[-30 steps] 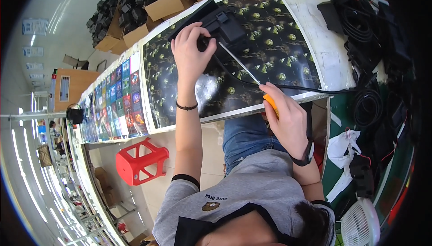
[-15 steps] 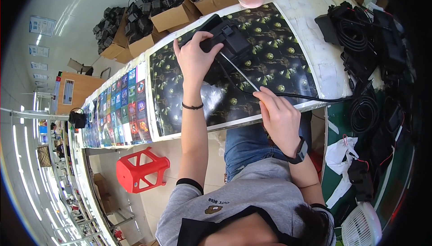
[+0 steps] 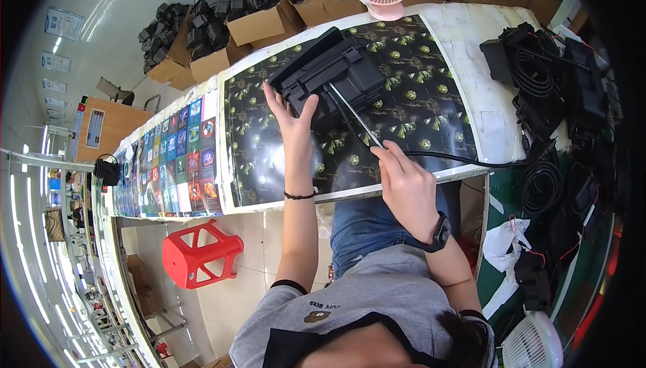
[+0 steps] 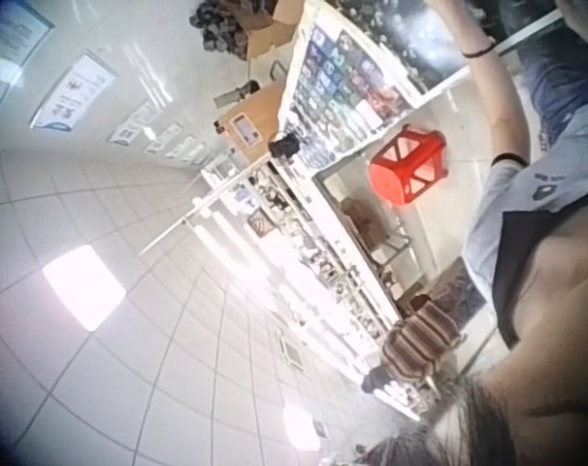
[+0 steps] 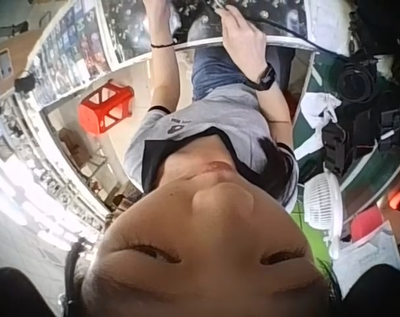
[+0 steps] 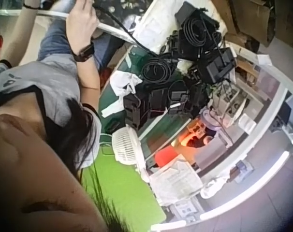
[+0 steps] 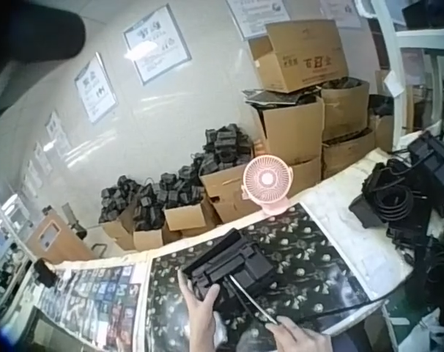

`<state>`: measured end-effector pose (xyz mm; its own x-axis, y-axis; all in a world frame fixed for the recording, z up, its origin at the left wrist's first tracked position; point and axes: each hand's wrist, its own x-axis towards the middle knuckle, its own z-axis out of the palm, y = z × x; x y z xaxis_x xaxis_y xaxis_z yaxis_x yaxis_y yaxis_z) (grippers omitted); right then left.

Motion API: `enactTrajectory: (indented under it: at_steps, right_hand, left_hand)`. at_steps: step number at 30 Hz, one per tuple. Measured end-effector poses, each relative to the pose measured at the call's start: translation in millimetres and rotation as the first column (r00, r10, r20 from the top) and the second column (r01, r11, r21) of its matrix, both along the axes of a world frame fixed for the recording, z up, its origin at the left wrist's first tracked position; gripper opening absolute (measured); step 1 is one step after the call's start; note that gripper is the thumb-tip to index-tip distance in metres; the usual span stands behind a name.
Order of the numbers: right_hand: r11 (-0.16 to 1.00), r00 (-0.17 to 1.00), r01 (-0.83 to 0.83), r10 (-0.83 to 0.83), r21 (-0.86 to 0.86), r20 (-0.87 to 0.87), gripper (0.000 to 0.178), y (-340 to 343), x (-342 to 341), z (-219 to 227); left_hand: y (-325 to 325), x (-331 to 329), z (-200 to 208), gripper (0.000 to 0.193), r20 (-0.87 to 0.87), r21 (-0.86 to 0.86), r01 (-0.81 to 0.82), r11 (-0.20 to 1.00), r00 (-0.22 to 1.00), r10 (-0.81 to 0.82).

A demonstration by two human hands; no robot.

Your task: Assembling electronic components into a plastic housing using a screwdriver.

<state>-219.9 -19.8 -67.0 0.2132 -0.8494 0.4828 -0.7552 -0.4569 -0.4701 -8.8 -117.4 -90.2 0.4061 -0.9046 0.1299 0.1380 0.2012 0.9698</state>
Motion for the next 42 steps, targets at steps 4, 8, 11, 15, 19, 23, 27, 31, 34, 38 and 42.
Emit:
enactTrajectory:
  at_steps: [4, 8, 11, 15, 19, 23, 27, 31, 34, 38, 42]
  right_hand:
    - [0.992, 0.968, -0.112, 0.094, 0.062, 0.232, 0.024, -2, 3, -9]
    - [0.758, 0.806, -0.413, 0.045, 0.505, 0.591, 0.029, -3, -6, -5]
    - [0.485, 0.133, -0.814, -0.381, 0.320, 0.915, 0.030, -9, -15, -16]
    - [0.492, 0.099, -0.814, -0.405, 0.308, 0.909, 0.029, -4, -23, -20]
    - [0.619, 0.583, -0.582, -0.134, 0.527, 0.801, 0.023, 20, -13, -8]
    - [0.886, 0.809, -0.319, 0.071, 0.336, 0.583, 0.021, 22, 3, -10]
    - [0.968, 0.890, -0.211, 0.132, 0.137, 0.436, 0.023, 20, 10, -16]
    - [0.991, 0.977, -0.114, 0.100, 0.066, 0.186, 0.027, 23, 10, -21]
    - [0.996, 0.995, -0.086, 0.084, 0.038, 0.052, 0.030, 24, 11, -23]
    - [0.930, 0.867, -0.282, 0.141, 0.236, 0.478, 0.026, 21, 10, -49]
    - [0.615, 0.349, -0.697, -0.157, 0.368, 0.924, 0.018, 20, 3, -57]
  left_hand:
    - [1, 3, 0, 0.108, -0.032, -0.026, 0.030, 0.999, 0.999, -0.030]
    - [1, 6, -5, 0.106, 0.065, -0.042, 0.018, 0.999, 0.998, -0.015]
    - [3, 5, -5, 0.106, 0.103, -0.063, 0.002, 0.998, 0.995, 0.004]
    - [11, -9, 2, 0.105, 0.104, -0.105, -0.024, 0.994, 0.994, 0.035]
    - [14, -7, -8, 0.102, 0.182, -0.125, -0.081, 0.989, 0.978, 0.103]
    - [18, -16, -6, 0.103, 0.160, -0.161, -0.090, 0.983, 0.980, 0.116]
    - [22, -20, -2, 0.103, 0.147, -0.176, -0.089, 0.980, 0.982, 0.115]
    - [23, -21, 0, 0.102, 0.138, -0.177, -0.094, 0.980, 0.983, 0.119]
    - [25, -18, -2, 0.108, 0.117, -0.131, -0.127, 0.983, 0.983, 0.143]
    - [24, -14, -3, 0.108, 0.146, -0.148, -0.091, 0.985, 0.983, 0.113]
    - [23, -9, -5, 0.109, 0.235, -0.157, -0.078, 0.984, 0.965, 0.114]
